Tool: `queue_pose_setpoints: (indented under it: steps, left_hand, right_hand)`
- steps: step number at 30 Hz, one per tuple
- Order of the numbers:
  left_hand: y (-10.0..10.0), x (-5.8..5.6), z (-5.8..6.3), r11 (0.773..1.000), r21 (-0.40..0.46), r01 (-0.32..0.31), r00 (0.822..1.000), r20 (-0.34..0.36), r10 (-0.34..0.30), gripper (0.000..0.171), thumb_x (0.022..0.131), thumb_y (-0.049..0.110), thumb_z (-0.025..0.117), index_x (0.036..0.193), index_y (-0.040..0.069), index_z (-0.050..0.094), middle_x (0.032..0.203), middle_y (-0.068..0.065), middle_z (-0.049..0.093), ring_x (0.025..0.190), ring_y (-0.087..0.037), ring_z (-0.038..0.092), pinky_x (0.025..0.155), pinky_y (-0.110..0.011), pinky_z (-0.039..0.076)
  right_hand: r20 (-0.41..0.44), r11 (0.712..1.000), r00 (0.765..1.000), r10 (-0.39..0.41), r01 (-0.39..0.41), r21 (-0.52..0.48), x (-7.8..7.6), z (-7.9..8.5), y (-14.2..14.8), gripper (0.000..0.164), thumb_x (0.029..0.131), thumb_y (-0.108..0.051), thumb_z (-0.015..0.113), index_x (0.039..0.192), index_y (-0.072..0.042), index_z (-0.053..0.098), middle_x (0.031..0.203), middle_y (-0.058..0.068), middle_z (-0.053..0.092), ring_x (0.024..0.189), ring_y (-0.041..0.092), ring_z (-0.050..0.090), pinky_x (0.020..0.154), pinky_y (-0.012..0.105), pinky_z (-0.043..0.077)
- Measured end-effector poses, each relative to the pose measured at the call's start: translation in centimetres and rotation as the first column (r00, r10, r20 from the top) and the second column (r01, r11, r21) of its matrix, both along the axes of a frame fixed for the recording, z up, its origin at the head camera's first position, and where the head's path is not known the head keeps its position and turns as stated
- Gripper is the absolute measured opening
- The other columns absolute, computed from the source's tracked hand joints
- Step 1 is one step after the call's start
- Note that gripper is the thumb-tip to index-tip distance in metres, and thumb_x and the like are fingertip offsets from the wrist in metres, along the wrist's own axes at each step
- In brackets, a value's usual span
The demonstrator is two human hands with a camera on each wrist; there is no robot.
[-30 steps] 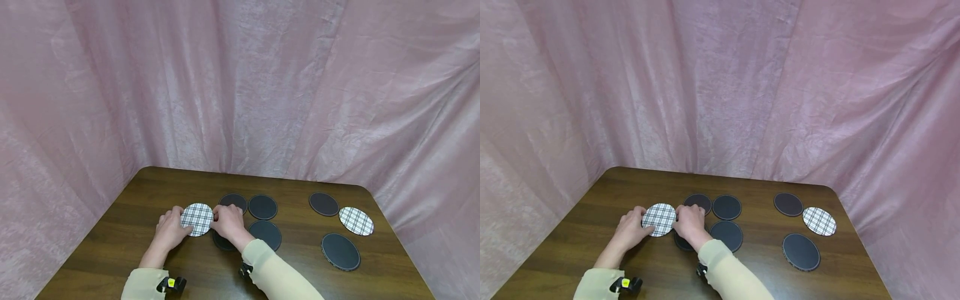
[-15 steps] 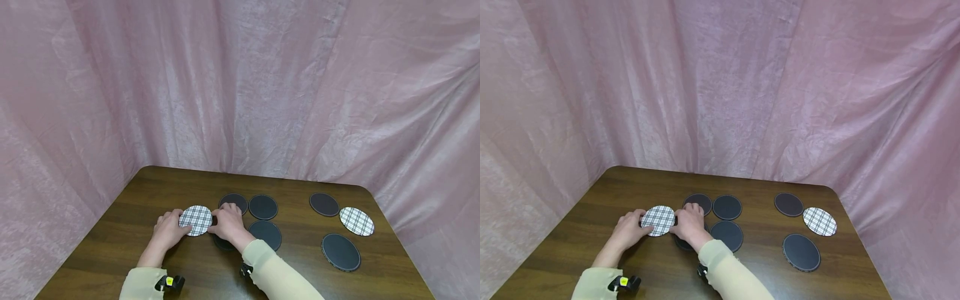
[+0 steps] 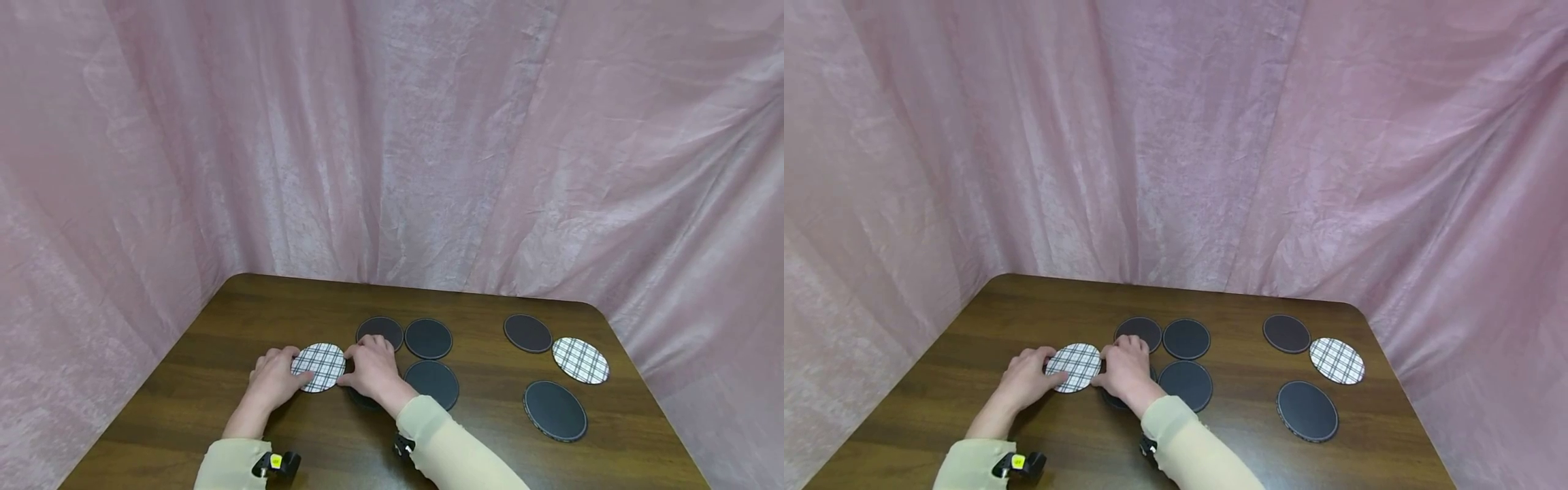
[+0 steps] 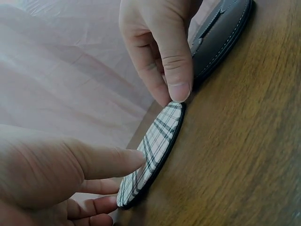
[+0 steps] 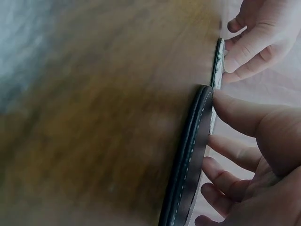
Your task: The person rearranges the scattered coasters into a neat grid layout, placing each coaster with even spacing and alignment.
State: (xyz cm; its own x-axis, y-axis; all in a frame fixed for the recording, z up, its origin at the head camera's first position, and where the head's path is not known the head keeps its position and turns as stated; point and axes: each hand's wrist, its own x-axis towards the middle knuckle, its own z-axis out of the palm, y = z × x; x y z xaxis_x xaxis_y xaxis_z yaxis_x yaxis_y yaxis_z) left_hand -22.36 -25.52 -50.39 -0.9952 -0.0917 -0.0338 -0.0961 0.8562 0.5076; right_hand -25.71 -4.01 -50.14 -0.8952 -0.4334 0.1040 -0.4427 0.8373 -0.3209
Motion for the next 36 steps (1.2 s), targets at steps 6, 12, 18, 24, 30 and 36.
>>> queue_pose_setpoints:
  steps: [6,12,18,24,30,36]
  left_hand:
    - [0.0,0.0,0.1,1.000,0.001,0.000,1.000,0.000,0.000,0.062,0.097,0.031,0.086,0.140,-0.008,0.064,0.134,-0.033,0.062,0.124,-0.054,0.054,0.099,-0.069,0.044]
    - [0.1,0.1,0.2,1.000,0.003,0.011,1.000,-0.002,-0.011,0.061,0.095,0.030,0.088,0.139,-0.006,0.065,0.134,-0.032,0.063,0.124,-0.053,0.055,0.098,-0.068,0.044]
    - [0.3,0.2,0.2,1.000,0.012,0.026,1.000,0.001,-0.026,0.061,0.094,0.030,0.089,0.138,-0.006,0.066,0.134,-0.030,0.063,0.123,-0.051,0.055,0.098,-0.067,0.045]
    - [0.5,0.1,0.2,0.999,0.018,0.034,0.999,-0.003,-0.034,0.061,0.093,0.030,0.090,0.137,-0.006,0.067,0.132,-0.029,0.064,0.123,-0.050,0.056,0.098,-0.066,0.045]
    - [0.5,0.2,0.1,0.999,0.023,0.038,0.999,0.002,-0.038,0.062,0.093,0.030,0.090,0.137,-0.006,0.067,0.131,-0.028,0.064,0.122,-0.049,0.056,0.098,-0.066,0.045]
    - [0.4,0.3,0.0,0.999,0.031,0.036,0.999,-0.001,-0.036,0.062,0.093,0.031,0.090,0.137,-0.006,0.067,0.131,-0.028,0.064,0.122,-0.049,0.056,0.097,-0.066,0.044]
  right_hand:
    - [0.006,1.000,1.000,-0.007,0.007,0.014,0.3,0.3,0.7,0.051,0.086,-0.047,0.096,0.126,-0.017,0.084,0.123,0.005,0.069,0.122,0.027,0.053,0.114,0.052,0.042]
    - [-0.013,1.000,1.000,-0.003,0.003,0.020,0.4,0.5,1.2,0.051,0.084,-0.048,0.097,0.125,-0.019,0.084,0.124,0.005,0.068,0.123,0.028,0.054,0.112,0.053,0.043]
    - [-0.006,1.000,1.000,0.001,-0.001,0.004,0.5,0.4,1.3,0.050,0.084,-0.047,0.098,0.123,-0.019,0.084,0.122,0.005,0.068,0.121,0.028,0.054,0.111,0.054,0.044]
    - [0.002,1.000,1.000,-0.002,0.002,0.001,0.5,0.3,1.4,0.047,0.086,-0.045,0.097,0.124,-0.021,0.083,0.123,0.004,0.068,0.121,0.027,0.054,0.111,0.054,0.043]
    - [0.008,1.000,1.000,0.001,-0.001,-0.006,0.6,0.2,1.5,0.043,0.087,-0.043,0.096,0.123,-0.022,0.084,0.122,0.004,0.068,0.120,0.027,0.055,0.109,0.055,0.044]
    - [0.014,1.000,1.000,0.001,-0.001,-0.006,0.6,0.2,1.5,0.043,0.088,-0.044,0.096,0.123,-0.022,0.084,0.122,0.003,0.068,0.120,0.027,0.055,0.109,0.055,0.044]
